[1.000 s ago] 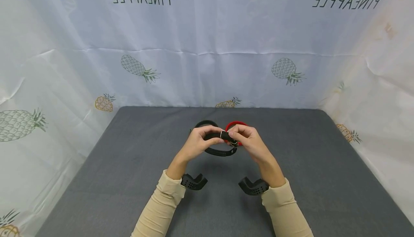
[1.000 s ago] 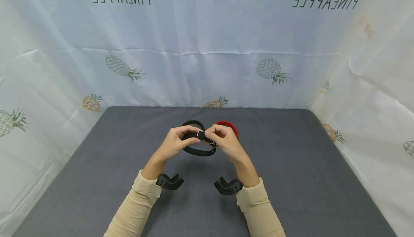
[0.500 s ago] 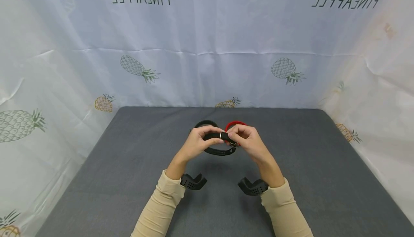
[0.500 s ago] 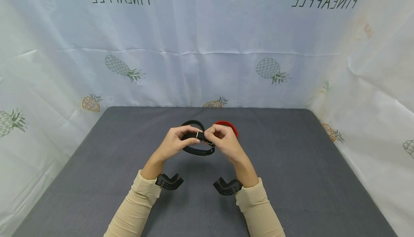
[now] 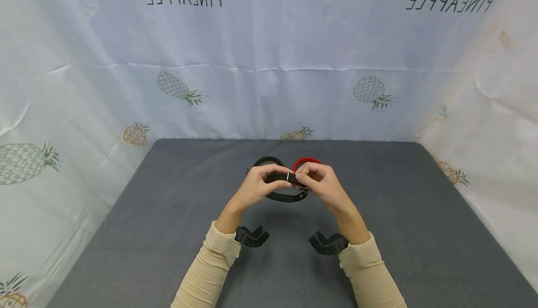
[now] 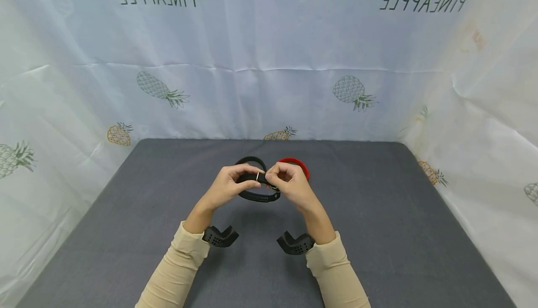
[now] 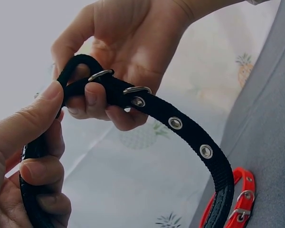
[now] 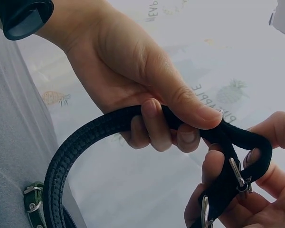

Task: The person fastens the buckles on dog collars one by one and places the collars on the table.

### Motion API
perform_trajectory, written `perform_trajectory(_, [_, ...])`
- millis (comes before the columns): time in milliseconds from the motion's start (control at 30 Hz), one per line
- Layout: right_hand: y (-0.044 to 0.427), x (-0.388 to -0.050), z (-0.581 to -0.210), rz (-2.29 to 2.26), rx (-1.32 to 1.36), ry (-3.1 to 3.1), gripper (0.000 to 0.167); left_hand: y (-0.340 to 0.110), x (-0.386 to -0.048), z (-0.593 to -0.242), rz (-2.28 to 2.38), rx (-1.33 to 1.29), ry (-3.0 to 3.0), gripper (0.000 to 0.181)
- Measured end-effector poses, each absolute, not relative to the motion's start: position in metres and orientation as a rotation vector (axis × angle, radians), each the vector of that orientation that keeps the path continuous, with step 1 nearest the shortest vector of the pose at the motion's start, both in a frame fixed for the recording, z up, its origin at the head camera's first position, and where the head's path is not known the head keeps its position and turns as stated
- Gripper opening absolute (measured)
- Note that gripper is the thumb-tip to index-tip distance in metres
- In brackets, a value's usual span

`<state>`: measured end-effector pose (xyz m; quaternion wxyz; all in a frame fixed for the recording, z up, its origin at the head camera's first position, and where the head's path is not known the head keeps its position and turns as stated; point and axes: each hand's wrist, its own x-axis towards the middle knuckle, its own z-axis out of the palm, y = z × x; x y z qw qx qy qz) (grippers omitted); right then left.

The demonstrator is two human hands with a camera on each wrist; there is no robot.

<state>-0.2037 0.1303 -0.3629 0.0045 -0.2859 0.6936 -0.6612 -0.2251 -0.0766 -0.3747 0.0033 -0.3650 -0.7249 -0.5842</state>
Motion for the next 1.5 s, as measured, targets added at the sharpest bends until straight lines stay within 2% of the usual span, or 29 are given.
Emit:
perform_trajectory(433, [0.1299, -0.2039, -0.3642, -2.068, -0.901, 2.171, 0.022, -0.0761, -0.2254, -0.3753, -1.791, -1.170, -2.290, 0.026])
perform_trajectory(833, [0.1274, -0.2033, -0.3641, -2.018, -0.750, 2.245, 0.015, -0.0790, -0.2252, -0.3749, -1.816, -1.206, -2.366, 0.029])
perform_trajectory(1100, [0.1263, -0.2040, -0.3633, -2.099, -0.798, 2.083, 0.014, -0.0790, -0.2250, -0.3739, -1.850, -1.208, -2.365, 0.030])
perform_trajectory(1400, [0.1301, -0.2042, -0.3593, -1.966, -0.697, 2.130, 0.002, -0.0794, -0.2235, -0.3721, -1.888, -1.212, -2.323, 0.032])
perform_trajectory(1500, [0.1326, -0.2053, -0.3598, -1.921, -0.685, 2.138, 0.007, -0.0799, -0.2239, -0.3727, -1.891, -1.209, -2.300, 0.034])
